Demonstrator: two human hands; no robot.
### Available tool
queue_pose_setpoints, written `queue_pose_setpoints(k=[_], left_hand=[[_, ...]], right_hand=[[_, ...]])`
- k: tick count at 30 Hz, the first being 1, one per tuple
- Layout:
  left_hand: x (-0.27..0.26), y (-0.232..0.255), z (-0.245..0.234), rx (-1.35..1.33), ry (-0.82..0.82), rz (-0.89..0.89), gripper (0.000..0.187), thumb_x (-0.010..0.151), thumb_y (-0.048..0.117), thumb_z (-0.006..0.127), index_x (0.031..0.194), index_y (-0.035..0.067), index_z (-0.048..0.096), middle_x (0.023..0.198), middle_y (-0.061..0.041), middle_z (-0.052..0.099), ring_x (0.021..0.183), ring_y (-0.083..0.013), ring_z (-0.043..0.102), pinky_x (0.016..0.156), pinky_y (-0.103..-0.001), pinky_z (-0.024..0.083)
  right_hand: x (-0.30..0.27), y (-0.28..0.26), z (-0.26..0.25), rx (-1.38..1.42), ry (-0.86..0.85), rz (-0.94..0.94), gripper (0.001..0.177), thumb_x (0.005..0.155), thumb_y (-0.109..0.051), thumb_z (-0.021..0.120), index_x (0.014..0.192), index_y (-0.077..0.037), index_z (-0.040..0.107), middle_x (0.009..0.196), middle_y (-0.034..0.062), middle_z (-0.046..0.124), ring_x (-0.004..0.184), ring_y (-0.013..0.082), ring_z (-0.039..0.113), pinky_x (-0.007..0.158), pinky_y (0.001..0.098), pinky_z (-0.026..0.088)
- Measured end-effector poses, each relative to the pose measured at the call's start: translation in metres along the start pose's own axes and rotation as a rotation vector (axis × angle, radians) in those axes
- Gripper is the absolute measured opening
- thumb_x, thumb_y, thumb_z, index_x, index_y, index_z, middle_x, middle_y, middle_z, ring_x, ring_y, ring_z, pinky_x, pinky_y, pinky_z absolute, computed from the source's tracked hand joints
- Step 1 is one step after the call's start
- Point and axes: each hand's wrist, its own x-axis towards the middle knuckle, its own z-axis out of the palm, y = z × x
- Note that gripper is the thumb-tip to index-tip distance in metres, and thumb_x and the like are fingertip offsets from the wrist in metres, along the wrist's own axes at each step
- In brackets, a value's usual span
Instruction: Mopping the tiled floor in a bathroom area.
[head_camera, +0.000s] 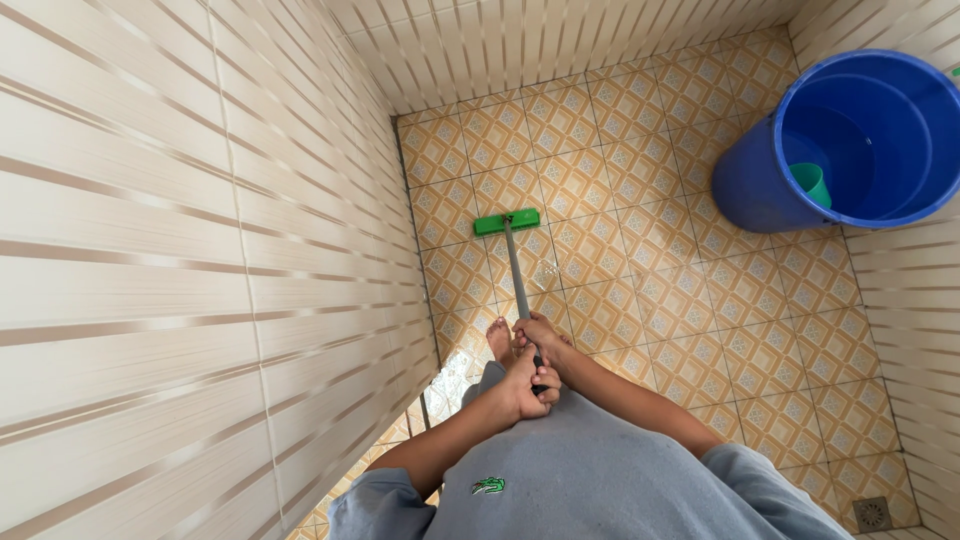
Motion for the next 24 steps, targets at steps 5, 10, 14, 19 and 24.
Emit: queue_pose_setpoints(k=[5, 10, 14, 19, 24], left_hand=[[0.001, 0.008, 0.0, -0.002, 0.0, 0.019, 0.055, 0.1, 0.072, 0.042, 0.08, 0.021, 0.045, 0.056, 0.009, 0.038, 0.04, -0.0047, 0.034, 0.04, -0.026, 0.017], [0.01, 0.016, -0.005, 0.003, -0.012, 0.031, 0.055, 0.099, 0.073, 0.041, 0.08, 0.021, 0.044, 0.055, 0.009, 0.037, 0.039, -0.0046, 0.034, 0.04, -0.026, 0.017], [0.018, 0.026, 0.001, 0.032, 0.002, 0.077, 0.054, 0.1, 0.072, 0.042, 0.081, 0.021, 0.045, 0.055, 0.009, 0.037, 0.039, -0.0041, 0.033, 0.04, -0.025, 0.017], [0.028, 0.049, 0.012, 0.042, 0.025, 0.084, 0.054, 0.101, 0.071, 0.04, 0.08, 0.021, 0.044, 0.054, 0.01, 0.037, 0.038, -0.0041, 0.033, 0.04, -0.026, 0.016], [0.033, 0.068, 0.022, 0.027, -0.045, 0.069, 0.055, 0.101, 0.07, 0.041, 0.079, 0.02, 0.045, 0.053, 0.009, 0.038, 0.037, -0.0049, 0.033, 0.039, -0.026, 0.015]], right_hand=[[-0.006, -0.008, 0.013, -0.062, 0.089, -0.043, 0.019, 0.087, 0.004, 0.059, 0.093, -0.006, 0.044, 0.061, 0.0068, 0.047, 0.043, 0.0126, 0.043, 0.037, 0.0332, 0.036], [0.004, -0.01, 0.013, -0.084, 0.086, -0.07, 0.018, 0.087, 0.004, 0.06, 0.094, -0.004, 0.046, 0.061, 0.0065, 0.048, 0.042, 0.0123, 0.043, 0.036, 0.0328, 0.036], [0.019, -0.019, 0.011, -0.082, 0.078, -0.066, 0.019, 0.088, 0.004, 0.059, 0.092, -0.005, 0.043, 0.059, 0.0051, 0.046, 0.042, 0.0122, 0.042, 0.036, 0.0326, 0.035], [0.021, -0.044, 0.025, -0.091, 0.075, -0.067, 0.021, 0.087, 0.004, 0.058, 0.09, -0.009, 0.041, 0.058, 0.0033, 0.044, 0.043, 0.0115, 0.041, 0.037, 0.032, 0.034], [0.06, -0.056, 0.015, -0.081, 0.029, -0.063, 0.022, 0.088, 0.002, 0.06, 0.087, -0.006, 0.04, 0.058, 0.004, 0.045, 0.043, 0.0135, 0.043, 0.037, 0.0351, 0.036]])
